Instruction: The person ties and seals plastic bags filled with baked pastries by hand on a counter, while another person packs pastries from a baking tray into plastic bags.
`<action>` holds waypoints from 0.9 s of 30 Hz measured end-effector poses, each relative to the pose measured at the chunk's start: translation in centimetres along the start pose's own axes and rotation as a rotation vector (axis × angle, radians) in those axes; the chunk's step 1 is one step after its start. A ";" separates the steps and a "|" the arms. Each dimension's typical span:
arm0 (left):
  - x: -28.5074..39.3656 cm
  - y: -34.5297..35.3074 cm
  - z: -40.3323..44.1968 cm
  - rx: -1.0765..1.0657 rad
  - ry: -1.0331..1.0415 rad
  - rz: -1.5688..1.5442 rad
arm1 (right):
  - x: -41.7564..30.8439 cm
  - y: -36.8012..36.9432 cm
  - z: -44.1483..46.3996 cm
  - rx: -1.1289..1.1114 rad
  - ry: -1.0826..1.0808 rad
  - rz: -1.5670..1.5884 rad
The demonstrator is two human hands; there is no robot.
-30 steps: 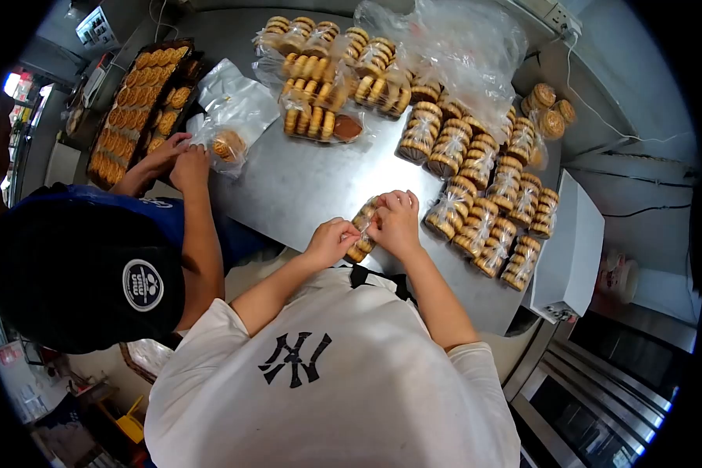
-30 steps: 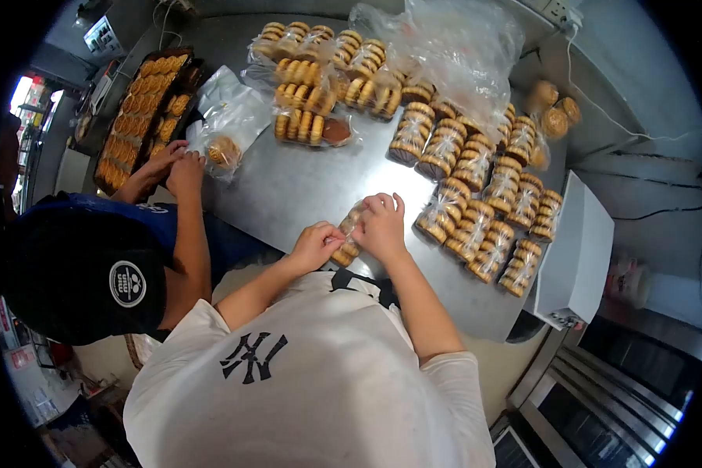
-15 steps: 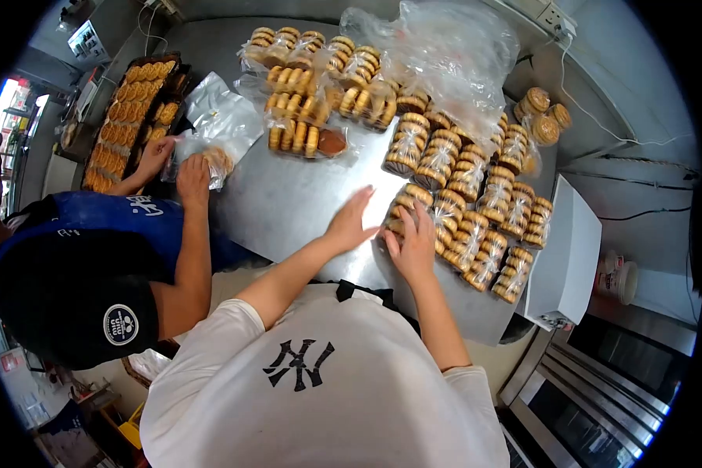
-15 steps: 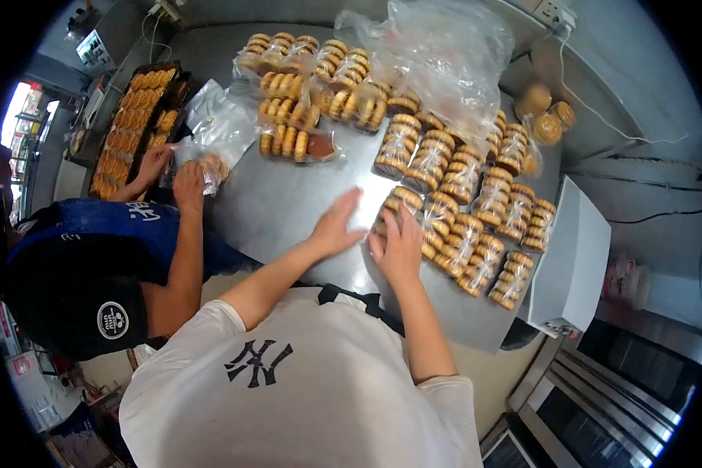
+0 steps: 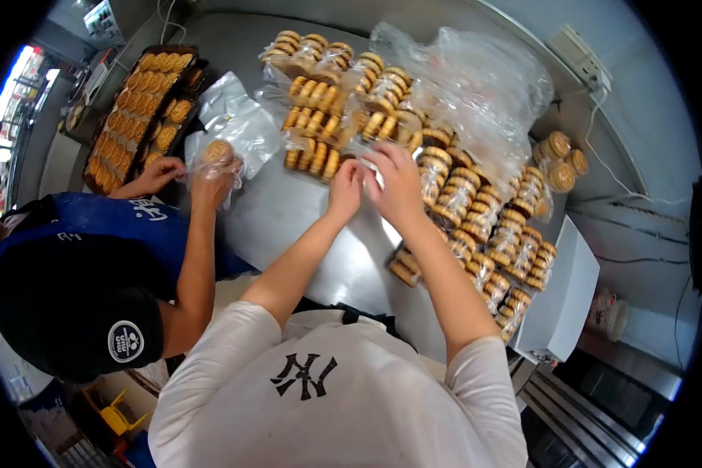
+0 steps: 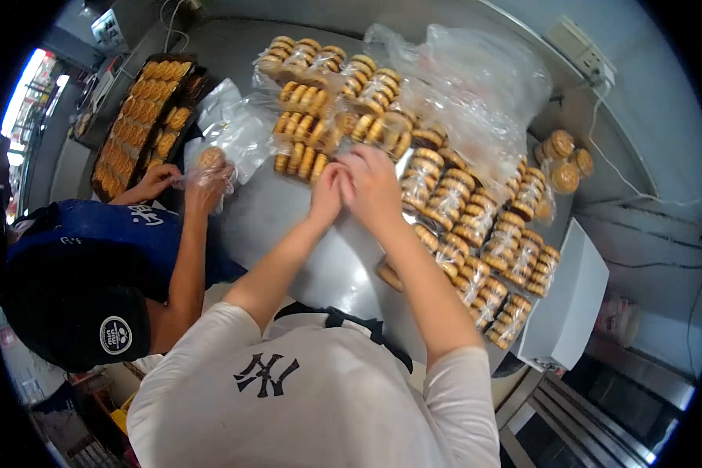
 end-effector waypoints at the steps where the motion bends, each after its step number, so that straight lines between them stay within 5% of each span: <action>1: 1.9 -1.1 -0.7 0.082 0.188 -0.013 | -1.4 1.9 2.9 -0.014 -0.116 0.014; 3: 1.6 -2.8 -2.3 0.123 0.183 -0.109 | -3.9 7.4 6.6 -0.044 -0.325 -0.093; 5: 2.1 -3.0 -3.5 -0.104 -0.101 0.242 | -5.6 12.2 8.1 -0.062 -0.516 -0.153; 7: 5.5 -4.7 -4.7 -0.117 -0.083 0.317 | -7.6 14.2 8.8 -0.073 -0.698 -0.221; 9: 6.3 -5.8 -5.5 -0.148 -0.069 0.384 | -4.3 19.9 8.6 -0.741 -0.476 -0.540; 11: 9.0 -7.4 -7.5 -0.051 0.261 0.510 | -3.3 19.5 8.5 -0.612 -0.354 -0.502; 14: 11.0 -8.7 -10.5 -0.118 0.492 0.666 | -3.2 12.0 8.8 -0.201 -0.224 -0.208; 16: 12.2 -8.7 -13.9 -0.209 0.746 0.779 | -2.3 10.0 6.9 -0.261 -0.067 -0.153; 18: 12.4 -9.8 -16.4 -0.222 0.786 0.806 | -0.1 8.9 4.4 -0.465 0.296 -0.005; 19: 12.8 -10.3 -17.6 -0.221 0.826 0.846 | 0.2 8.0 3.2 -0.459 0.301 -0.011; 21: 13.7 -11.0 -18.8 -0.259 0.785 0.893 | 1.5 7.7 -0.8 -0.548 0.404 0.194; 23: 13.7 -12.3 -18.3 -0.195 0.511 0.798 | 2.2 6.9 -4.8 -0.574 0.544 0.302; 27: 14.6 -12.2 -19.6 -0.251 0.364 0.728 | 3.0 3.0 -8.0 -0.607 0.640 0.071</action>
Point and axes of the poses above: each hand's wrist, its own z-axis towards the middle knuckle, its own y-axis out of the palm, x = y × z, the point moved 9 cm from there along z, towards the middle knuckle, and after that the axes turned 1 degree about -x, right-handed, at the moved point
